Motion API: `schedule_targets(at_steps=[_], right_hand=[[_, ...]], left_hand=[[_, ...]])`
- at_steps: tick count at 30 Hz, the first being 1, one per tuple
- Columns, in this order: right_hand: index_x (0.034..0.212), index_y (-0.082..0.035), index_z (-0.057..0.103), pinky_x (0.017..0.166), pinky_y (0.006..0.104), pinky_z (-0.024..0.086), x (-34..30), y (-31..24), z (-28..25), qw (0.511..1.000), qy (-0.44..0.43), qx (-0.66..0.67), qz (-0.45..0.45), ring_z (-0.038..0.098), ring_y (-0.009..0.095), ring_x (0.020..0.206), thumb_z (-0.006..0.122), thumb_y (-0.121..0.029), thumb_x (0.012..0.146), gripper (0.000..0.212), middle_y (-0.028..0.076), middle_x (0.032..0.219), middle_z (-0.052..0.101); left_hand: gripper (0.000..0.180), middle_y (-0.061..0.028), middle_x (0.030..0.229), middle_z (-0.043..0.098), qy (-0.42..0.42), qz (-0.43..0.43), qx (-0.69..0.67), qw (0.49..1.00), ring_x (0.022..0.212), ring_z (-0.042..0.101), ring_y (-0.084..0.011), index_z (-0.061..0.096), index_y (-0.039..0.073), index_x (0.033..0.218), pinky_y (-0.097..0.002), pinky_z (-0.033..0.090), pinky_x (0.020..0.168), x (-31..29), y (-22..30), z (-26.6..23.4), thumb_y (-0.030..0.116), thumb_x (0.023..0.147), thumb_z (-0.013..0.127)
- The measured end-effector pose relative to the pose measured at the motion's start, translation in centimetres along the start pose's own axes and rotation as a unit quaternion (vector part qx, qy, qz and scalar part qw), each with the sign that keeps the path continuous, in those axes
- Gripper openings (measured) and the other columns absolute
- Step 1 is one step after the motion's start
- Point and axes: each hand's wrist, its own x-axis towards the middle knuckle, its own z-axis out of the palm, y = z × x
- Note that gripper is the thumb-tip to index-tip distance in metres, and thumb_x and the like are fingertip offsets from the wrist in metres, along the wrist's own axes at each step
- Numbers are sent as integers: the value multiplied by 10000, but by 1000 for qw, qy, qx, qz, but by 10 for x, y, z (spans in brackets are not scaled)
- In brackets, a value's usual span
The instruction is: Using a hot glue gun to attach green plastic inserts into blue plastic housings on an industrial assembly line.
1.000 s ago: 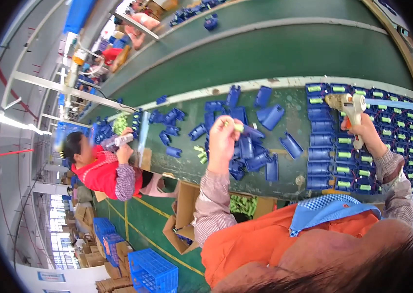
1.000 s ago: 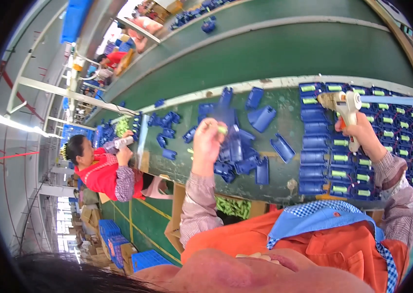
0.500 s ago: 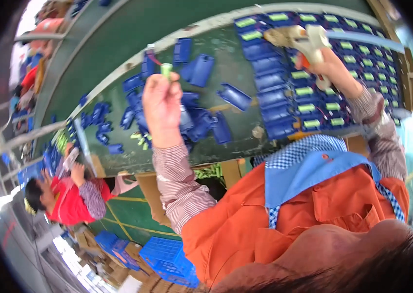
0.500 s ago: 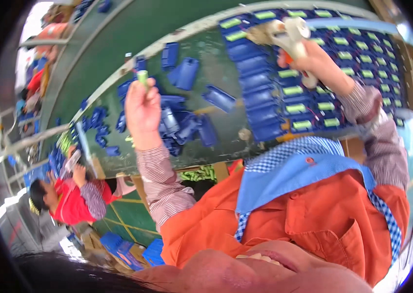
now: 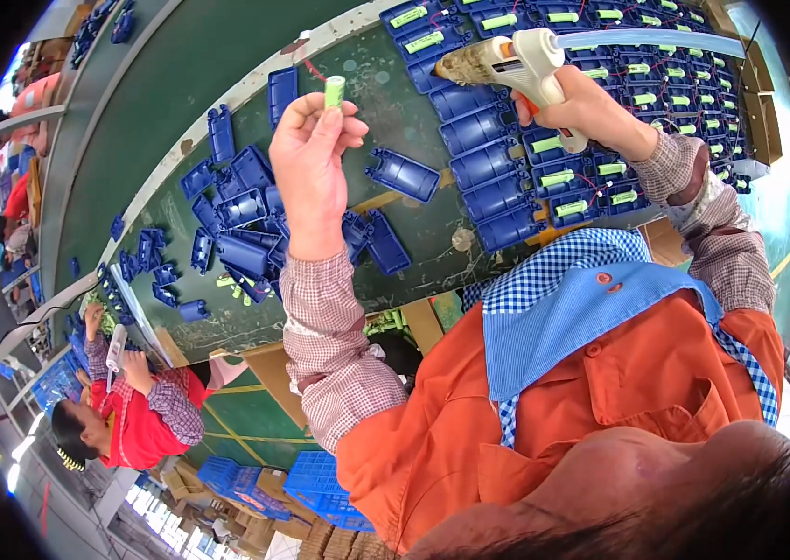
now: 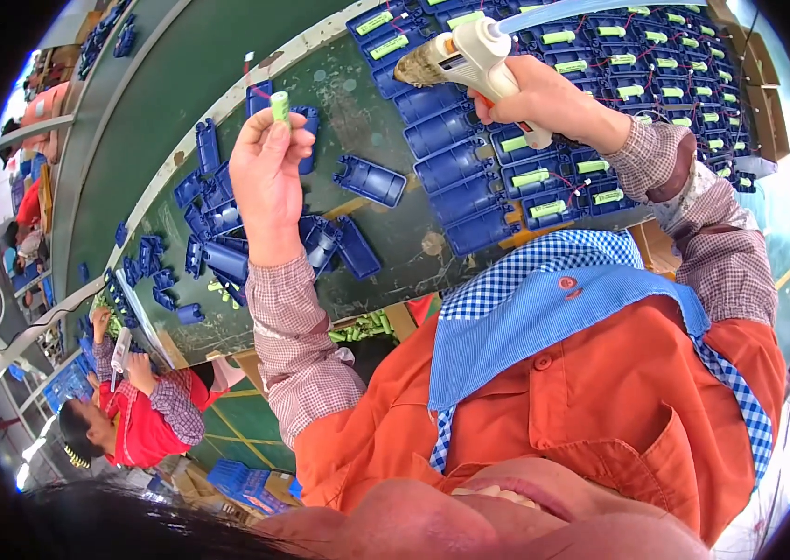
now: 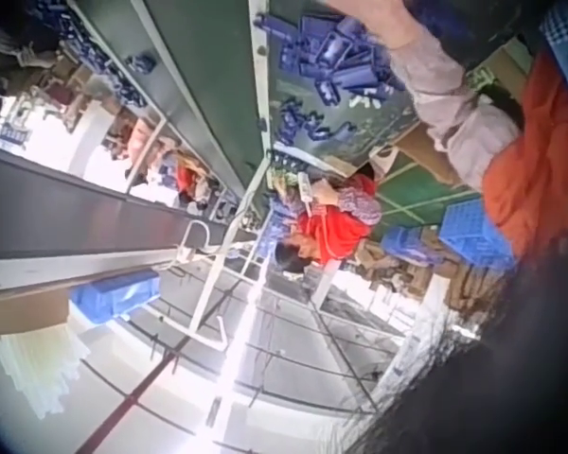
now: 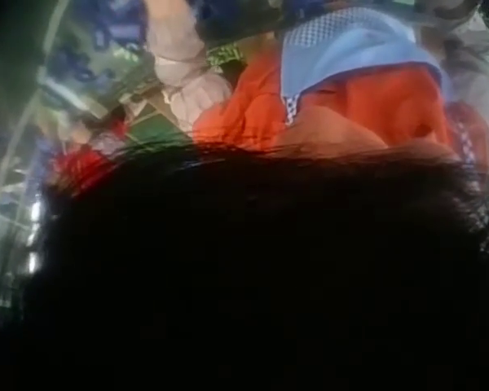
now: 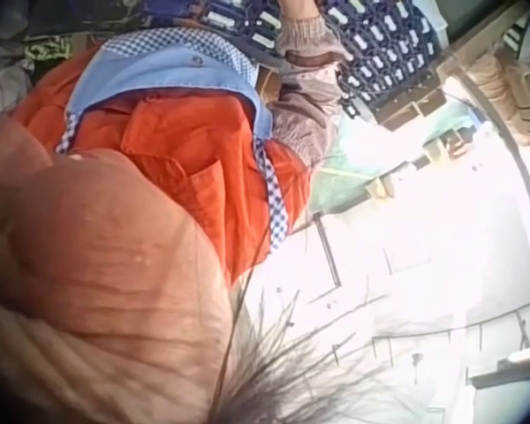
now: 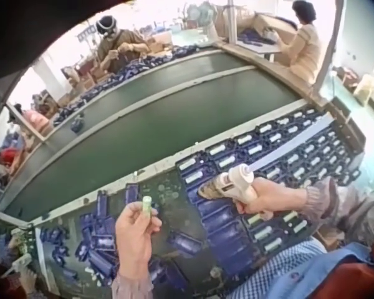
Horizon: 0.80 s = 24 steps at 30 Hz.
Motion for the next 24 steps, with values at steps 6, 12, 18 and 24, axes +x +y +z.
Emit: schedule_targets(at_steps=[6,12,18,24], right_hand=[[924,-17,596,524,256,443,7,12,2,1000,9,-17,5,543,87,605,617,-129,733,222,21,771,603],[928,-9,587,579,262,459,-4,12,-4,999,39,4,35,559,95,664,624,-109,727,228,29,791,606],[919,-6,588,643,262,457,-12,3,-9,998,54,11,44,555,102,722,616,-107,727,218,20,792,595],[911,-18,596,644,266,450,-24,2,-6,998,47,12,51,539,101,711,620,-111,729,206,15,803,599]], left_hand=[[121,-69,819,636,24,32,94,995,653,614,-115,596,-26,955,-218,482,564,26,-27,15,-1,848,646],[138,-41,822,602,27,111,305,946,644,567,-91,625,-13,849,-233,472,584,50,-69,27,6,759,728],[173,-47,851,513,27,221,450,865,661,510,-135,662,25,815,-269,452,625,62,-104,42,30,685,775],[196,-84,897,490,20,213,474,854,859,521,-265,649,59,792,-363,449,741,64,-116,45,51,644,777]])
